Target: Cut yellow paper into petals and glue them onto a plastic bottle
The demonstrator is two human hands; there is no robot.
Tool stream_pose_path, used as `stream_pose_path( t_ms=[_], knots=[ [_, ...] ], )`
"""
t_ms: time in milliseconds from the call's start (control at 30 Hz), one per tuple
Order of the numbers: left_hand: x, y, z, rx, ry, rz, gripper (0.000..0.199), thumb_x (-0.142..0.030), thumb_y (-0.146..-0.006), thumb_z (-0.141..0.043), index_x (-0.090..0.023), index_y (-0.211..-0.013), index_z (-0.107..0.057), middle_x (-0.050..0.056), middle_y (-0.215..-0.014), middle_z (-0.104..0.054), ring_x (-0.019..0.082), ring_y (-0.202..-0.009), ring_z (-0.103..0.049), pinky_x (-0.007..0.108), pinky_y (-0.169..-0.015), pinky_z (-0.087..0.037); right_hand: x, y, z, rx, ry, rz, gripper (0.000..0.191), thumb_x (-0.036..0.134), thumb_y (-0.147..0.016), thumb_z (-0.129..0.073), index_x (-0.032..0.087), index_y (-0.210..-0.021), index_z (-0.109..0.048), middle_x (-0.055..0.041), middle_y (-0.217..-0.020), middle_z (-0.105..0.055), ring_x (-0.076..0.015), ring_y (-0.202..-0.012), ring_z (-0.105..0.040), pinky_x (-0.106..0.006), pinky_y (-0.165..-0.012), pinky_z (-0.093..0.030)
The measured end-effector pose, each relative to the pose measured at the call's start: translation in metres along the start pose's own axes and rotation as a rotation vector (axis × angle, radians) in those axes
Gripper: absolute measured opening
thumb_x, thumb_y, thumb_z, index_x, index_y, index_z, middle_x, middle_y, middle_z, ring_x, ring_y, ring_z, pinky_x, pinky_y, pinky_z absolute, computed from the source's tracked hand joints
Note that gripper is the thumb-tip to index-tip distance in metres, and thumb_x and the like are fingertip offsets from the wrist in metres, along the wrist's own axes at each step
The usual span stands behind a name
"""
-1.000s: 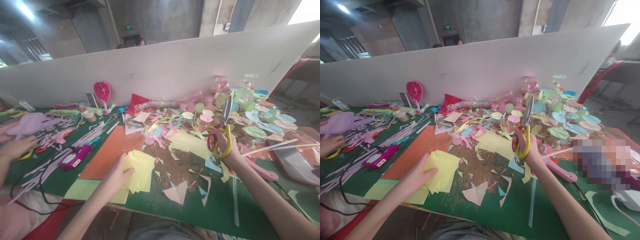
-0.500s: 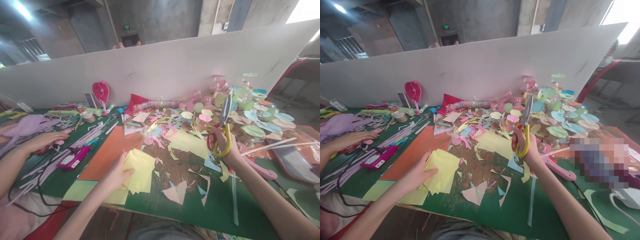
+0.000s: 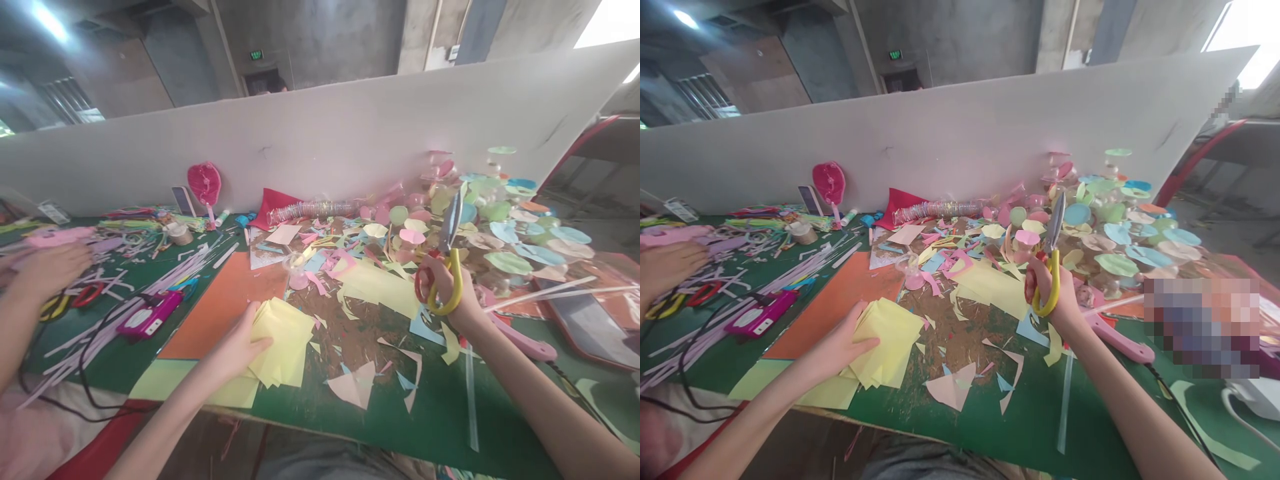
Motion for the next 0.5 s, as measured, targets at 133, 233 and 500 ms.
stream_pose_path(
  t_ms=[133,233,500],
  knots=[
    [-0.01,0.004,0.005,-0.016,0.051,-0.033,0.049,-0.036,-0.075,-0.058,-0.025,-0.12,-0.042,0.011,-0.124,-0.06,0.03,-0.118,-0.059,0.042,-0.096,-0.049,-0.002,-0.001,0.0,0.005,-0.006,-0.009,0.037,0.038,-0.081,-0.059,0.02,-0.049,-0.05,-0.0005,-0.042,-0.051,-0.013,-0.038,-0.047,-0.025,-0.04,-0.039],
    [-0.015,0.003,0.01,-0.028,0.109,-0.049,0.05,-0.036,-0.075,-0.059,-0.025,-0.119,-0.04,0.011,-0.125,-0.058,0.029,-0.12,-0.059,0.041,-0.096,-0.05,-0.001,0.0,-0.001,0.005,-0.011,-0.011,0.037,0.036,-0.08,-0.058,0.02,-0.048,-0.05,-0.0003,-0.042,-0.05,-0.013,-0.037,-0.047,-0.025,-0.039,-0.039],
    [-0.012,-0.003,0.053,-0.067,0.414,0.065,0.067,-0.045,-0.077,-0.067,-0.024,-0.132,-0.036,0.01,-0.115,-0.069,0.029,-0.107,-0.068,0.037,-0.078,-0.059,0.0,0.0,-0.001,0.002,-0.002,-0.008,0.04,0.037,-0.08,-0.057,0.02,-0.046,-0.048,0.0007,-0.04,-0.049,-0.0107,-0.035,-0.045,-0.023,-0.039,-0.038]
  ],
)
Point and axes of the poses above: each hand's wrist, its own y-axis away from the middle knuckle, its own z-axis out of the back of the hand, x = y × z, the point moved 6 cm from there along -y, towards the middle knuckle
